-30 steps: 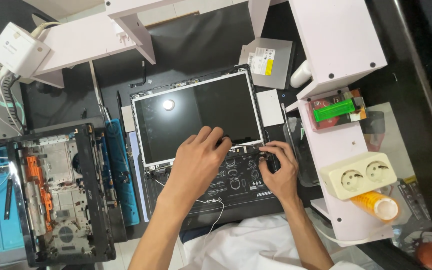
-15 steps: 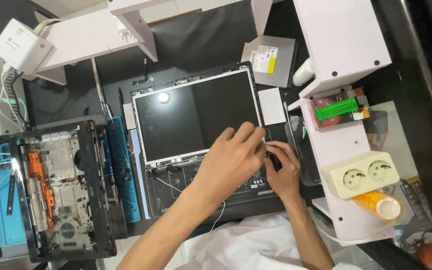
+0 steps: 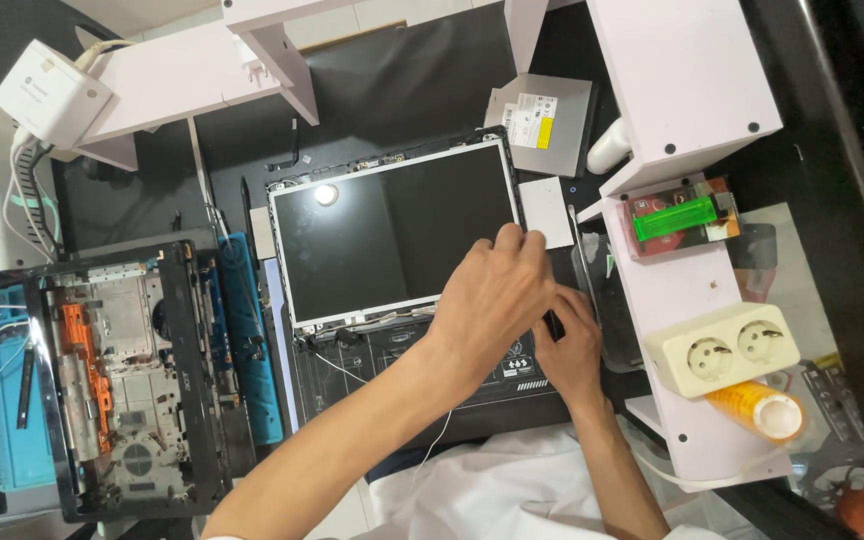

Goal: The person repairs a laptop at a workbench. They use a screwdriver to unscrew components near the detached screen, disconnect a cable, lift the screen panel away from the chassis, reposition the laptop body, and handle the keyboard and base cover while working on the internal parts.

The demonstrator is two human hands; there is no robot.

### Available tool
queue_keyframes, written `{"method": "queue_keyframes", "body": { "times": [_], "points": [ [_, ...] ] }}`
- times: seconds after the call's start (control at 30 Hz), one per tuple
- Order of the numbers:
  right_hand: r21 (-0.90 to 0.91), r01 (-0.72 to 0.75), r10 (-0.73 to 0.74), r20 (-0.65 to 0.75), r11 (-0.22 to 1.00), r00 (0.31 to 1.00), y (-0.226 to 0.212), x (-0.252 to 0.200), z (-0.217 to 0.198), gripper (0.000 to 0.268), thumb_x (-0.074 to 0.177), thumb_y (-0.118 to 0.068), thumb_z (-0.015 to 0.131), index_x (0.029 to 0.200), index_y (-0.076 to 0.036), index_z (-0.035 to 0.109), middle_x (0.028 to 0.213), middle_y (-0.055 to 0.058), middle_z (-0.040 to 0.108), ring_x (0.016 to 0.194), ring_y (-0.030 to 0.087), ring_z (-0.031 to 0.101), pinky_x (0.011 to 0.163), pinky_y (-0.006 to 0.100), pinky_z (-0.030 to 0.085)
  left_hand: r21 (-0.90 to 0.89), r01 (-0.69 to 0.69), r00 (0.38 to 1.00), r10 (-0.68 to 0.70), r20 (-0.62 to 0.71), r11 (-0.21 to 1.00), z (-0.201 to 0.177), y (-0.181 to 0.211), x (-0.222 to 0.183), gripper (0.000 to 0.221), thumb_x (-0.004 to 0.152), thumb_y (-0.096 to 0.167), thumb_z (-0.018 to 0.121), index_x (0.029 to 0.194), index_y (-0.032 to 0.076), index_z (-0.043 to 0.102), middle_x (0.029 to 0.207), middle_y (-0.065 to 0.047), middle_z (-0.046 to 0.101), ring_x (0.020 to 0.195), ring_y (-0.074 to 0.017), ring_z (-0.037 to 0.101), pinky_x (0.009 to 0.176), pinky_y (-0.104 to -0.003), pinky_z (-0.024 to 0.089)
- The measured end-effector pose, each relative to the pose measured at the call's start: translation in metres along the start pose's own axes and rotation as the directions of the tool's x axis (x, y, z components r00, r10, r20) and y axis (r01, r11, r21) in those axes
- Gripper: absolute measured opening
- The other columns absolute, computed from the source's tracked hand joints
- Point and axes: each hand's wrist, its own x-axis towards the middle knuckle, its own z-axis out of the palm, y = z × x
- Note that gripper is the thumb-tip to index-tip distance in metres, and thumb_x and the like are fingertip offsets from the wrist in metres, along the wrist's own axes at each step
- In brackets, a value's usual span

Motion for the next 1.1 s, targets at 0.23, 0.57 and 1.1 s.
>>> {"method": "queue_keyframes", "body": {
  "times": [0.23,0.57,1.1],
  "points": [
    [0.009,0.000,0.000,0.012,1.000,1.000,-0.004,0.001,-0.001,0.026,0.086,0.001,0.070,0.112,0.002,0.068,0.116,0.016,0.069,0.112,0.035,0.064,0.093,0.043,0.052,-0.076,-0.043,0.995,0.035,-0.092,0.996,0.008,0.003,0.001,0.014,0.073,0.011,0.073,0.084,0.003,0.072,0.088,-0.005,0.060,0.086,-0.0192,0.064,0.062,-0.028,0.054],
    [0.010,-0.006,0.006,0.019,1.000,1.000,0.002,-0.002,0.002,0.024,0.085,0.002,0.068,0.109,0.002,0.068,0.111,0.016,0.071,0.111,0.037,0.063,0.093,0.044,0.052,-0.024,0.014,0.997,-0.016,-0.078,1.000,0.008,0.012,0.003,0.010,0.069,0.012,0.075,0.077,0.006,0.074,0.085,-0.004,0.059,0.084,-0.0188,0.062,0.057,-0.028,0.052],
    [0.019,-0.053,0.053,0.000,0.998,0.999,0.021,-0.012,0.007,0.034,0.080,0.004,0.068,0.113,0.000,0.067,0.113,0.018,0.068,0.112,0.036,0.064,0.093,0.043,0.052,0.026,-0.021,0.998,0.022,-0.059,0.999,0.007,0.016,0.004,0.009,0.070,0.013,0.074,0.078,0.008,0.073,0.087,-0.002,0.056,0.085,-0.0159,0.060,0.055,-0.026,0.049]
  ]
}}
